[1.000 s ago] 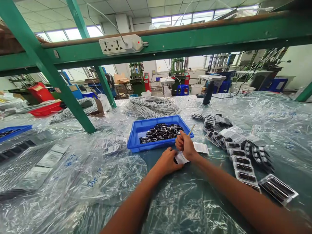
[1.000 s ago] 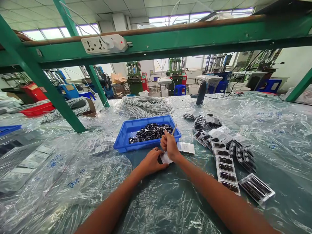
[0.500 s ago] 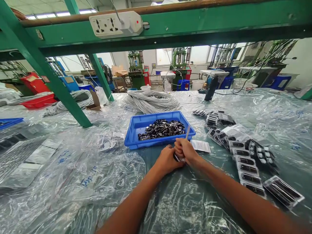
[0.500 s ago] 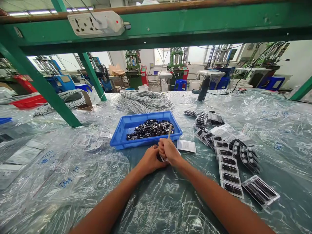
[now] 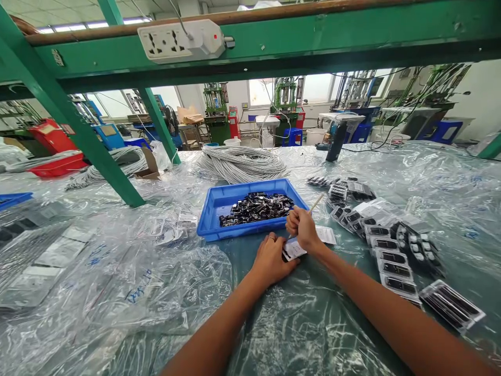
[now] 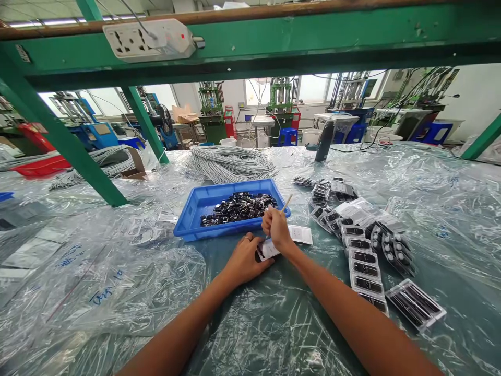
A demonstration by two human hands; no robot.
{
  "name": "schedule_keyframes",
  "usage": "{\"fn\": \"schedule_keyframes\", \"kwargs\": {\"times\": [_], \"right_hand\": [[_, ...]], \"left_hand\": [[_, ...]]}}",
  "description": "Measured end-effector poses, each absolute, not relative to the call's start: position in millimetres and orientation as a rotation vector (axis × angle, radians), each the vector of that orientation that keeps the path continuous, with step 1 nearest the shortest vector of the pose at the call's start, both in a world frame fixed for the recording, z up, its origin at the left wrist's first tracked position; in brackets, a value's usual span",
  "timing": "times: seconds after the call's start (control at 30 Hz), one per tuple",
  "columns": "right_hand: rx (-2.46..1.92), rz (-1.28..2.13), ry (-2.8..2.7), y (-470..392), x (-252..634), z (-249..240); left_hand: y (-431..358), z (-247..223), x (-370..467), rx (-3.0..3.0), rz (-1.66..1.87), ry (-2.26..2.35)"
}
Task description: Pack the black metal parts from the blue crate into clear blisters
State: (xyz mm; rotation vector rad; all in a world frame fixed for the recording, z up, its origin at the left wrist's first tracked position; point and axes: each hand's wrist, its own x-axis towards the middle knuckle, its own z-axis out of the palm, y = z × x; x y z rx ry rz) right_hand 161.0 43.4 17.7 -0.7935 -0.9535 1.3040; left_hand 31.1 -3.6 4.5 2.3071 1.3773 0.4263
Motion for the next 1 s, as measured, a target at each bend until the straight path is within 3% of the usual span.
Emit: {"fn": "schedule_keyframes", "kwargs": {"times": [1.0], "right_hand": [[-0.856, 1.290, -0.987, 31.9, 152.9, 14.3]], "left_hand": [[-4.3, -3.1, 33.9, 2.291, 0.459, 1.424]]}}
